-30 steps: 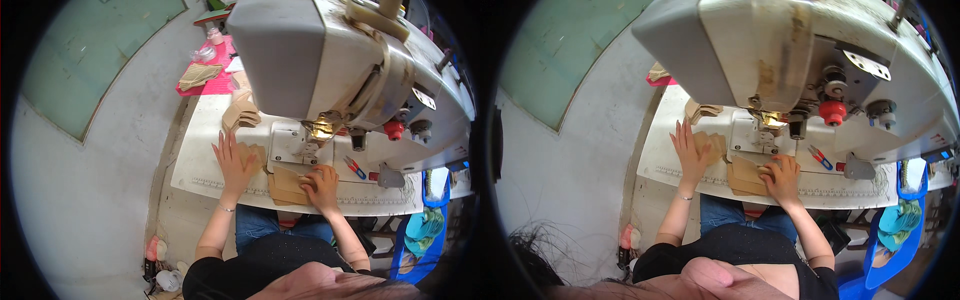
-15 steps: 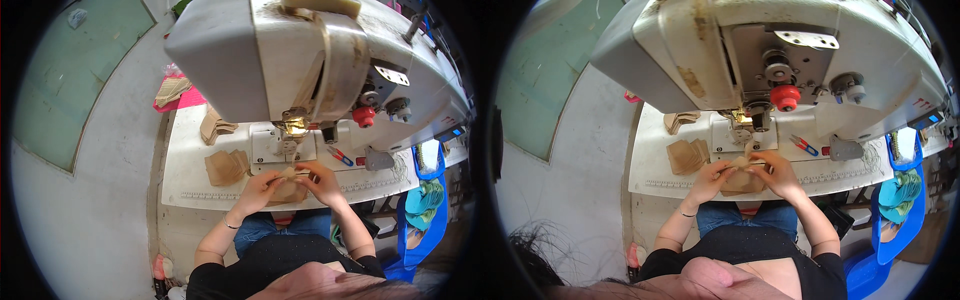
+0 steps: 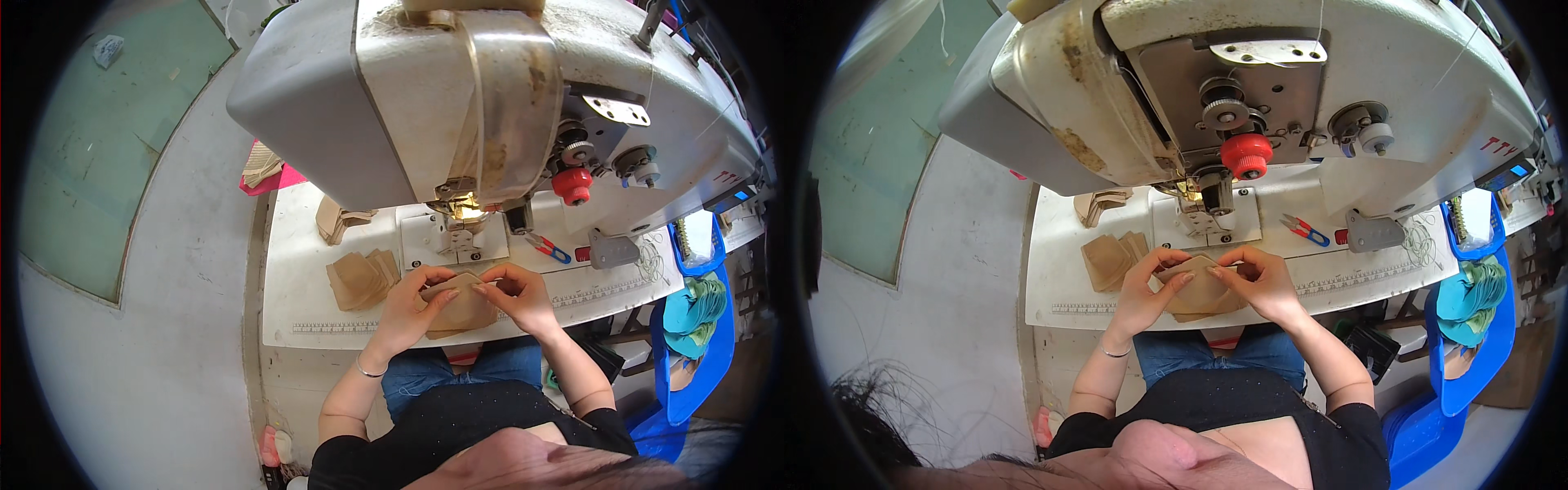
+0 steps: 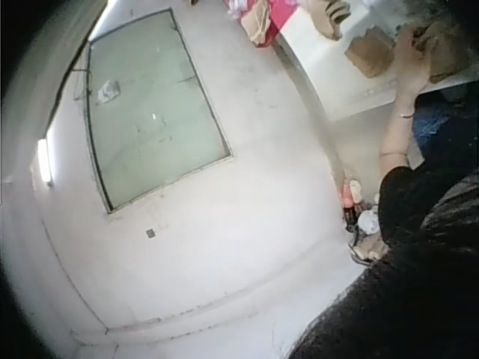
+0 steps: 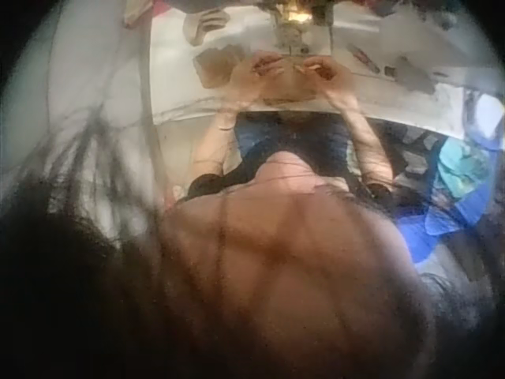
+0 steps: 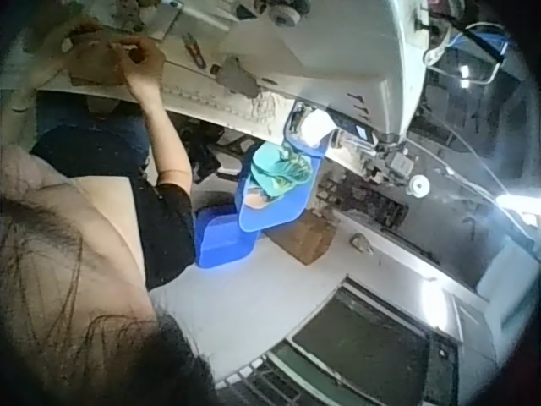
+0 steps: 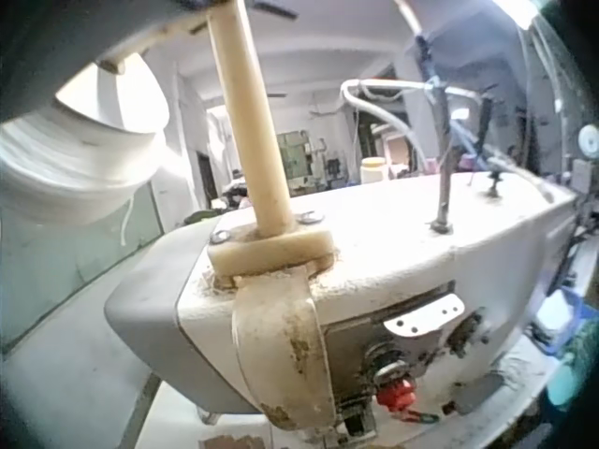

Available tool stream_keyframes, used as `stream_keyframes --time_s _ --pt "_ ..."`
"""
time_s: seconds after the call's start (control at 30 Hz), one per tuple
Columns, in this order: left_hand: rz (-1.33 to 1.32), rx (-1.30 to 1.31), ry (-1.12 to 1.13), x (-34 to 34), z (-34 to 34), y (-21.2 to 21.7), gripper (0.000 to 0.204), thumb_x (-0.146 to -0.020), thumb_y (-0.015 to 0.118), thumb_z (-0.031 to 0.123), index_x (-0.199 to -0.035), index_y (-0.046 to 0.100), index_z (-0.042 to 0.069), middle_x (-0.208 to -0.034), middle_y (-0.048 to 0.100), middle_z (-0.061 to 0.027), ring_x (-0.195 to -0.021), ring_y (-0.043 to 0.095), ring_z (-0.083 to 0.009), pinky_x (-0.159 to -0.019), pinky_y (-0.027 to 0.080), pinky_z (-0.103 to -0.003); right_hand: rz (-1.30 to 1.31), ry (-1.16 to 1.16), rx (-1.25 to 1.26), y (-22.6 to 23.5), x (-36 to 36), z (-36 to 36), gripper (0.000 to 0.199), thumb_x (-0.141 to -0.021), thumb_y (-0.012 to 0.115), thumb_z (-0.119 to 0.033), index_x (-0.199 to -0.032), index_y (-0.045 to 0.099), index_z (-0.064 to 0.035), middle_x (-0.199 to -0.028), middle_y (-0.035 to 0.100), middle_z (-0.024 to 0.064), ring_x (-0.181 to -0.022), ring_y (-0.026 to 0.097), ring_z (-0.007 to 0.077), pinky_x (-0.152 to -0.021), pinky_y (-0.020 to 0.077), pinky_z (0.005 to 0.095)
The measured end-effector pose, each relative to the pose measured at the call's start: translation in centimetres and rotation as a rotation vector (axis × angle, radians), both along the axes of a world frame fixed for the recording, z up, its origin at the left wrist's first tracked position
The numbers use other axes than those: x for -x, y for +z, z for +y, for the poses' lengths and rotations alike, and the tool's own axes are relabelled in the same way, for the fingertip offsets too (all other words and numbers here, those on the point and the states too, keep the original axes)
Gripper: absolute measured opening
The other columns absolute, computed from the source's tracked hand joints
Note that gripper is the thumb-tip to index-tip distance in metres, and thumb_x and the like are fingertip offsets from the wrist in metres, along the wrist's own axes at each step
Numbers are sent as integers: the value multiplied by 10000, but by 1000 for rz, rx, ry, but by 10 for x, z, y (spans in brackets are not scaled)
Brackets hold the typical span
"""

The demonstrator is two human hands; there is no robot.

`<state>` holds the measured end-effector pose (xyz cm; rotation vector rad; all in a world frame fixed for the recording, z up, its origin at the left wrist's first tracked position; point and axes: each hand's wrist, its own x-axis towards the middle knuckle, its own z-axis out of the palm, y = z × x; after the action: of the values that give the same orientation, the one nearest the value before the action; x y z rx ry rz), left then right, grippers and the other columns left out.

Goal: The person repeatedly sews small beige fabric pieces using a sewing machine. They pick up a piece, position it under the needle, sew a short seam, and place the finished piece aside. This cycle repeats throughout the clip.

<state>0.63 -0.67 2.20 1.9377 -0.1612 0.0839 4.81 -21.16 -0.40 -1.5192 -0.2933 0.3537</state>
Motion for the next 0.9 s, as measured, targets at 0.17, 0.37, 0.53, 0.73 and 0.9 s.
stream_keyframes --time_s 0.17,0.37,0.53,0.73,0.9 --pt "-31 110 38 -1 0 -9 330 -838 692 110 -1135 577 21 -1022 624 -49 -924 557 -125 -862 428 -265 -22 -27 -12 -3 0 1 155 -877 683 -130 -951 633 -3 -661 573 -48 -567 452 -17 -487 310 165" --pt "104 532 121 -9 -13 -22 378 -846 714 232 -1145 599 32 -1030 632 -41 -948 577 -133 -821 459 -255 -41 -72 -106 -1 0 10 150 -887 670 -122 -949 625 7 -745 624 -13 -639 527 -8 -538 372 149" --pt "206 617 159 -11 -19 -28 338 -859 706 238 -1089 631 1 -952 656 -32 -853 609 -95 -749 482 -224 -39 -58 -68 8 -4 13 151 -898 654 -131 -957 629 5 -754 627 -25 -617 510 -16 -515 363 154" --pt "174 586 133 -48 -1 3 311 -858 694 190 -1054 620 -39 -968 666 -65 -840 633 -111 -738 512 -243 -4 75 -1 42 -27 28 291 -939 592 -271 -850 677 -7 -640 589 -47 -520 416 -20 -449 288 168" --pt "181 690 96 -78 13 2 293 -844 695 145 -1058 603 -33 -987 659 -89 -874 631 -132 -766 516 -261 -44 27 -16 34 -42 42 383 -940 582 -350 -771 666 -17 -509 495 -44 -424 351 -5 -395 232 192"
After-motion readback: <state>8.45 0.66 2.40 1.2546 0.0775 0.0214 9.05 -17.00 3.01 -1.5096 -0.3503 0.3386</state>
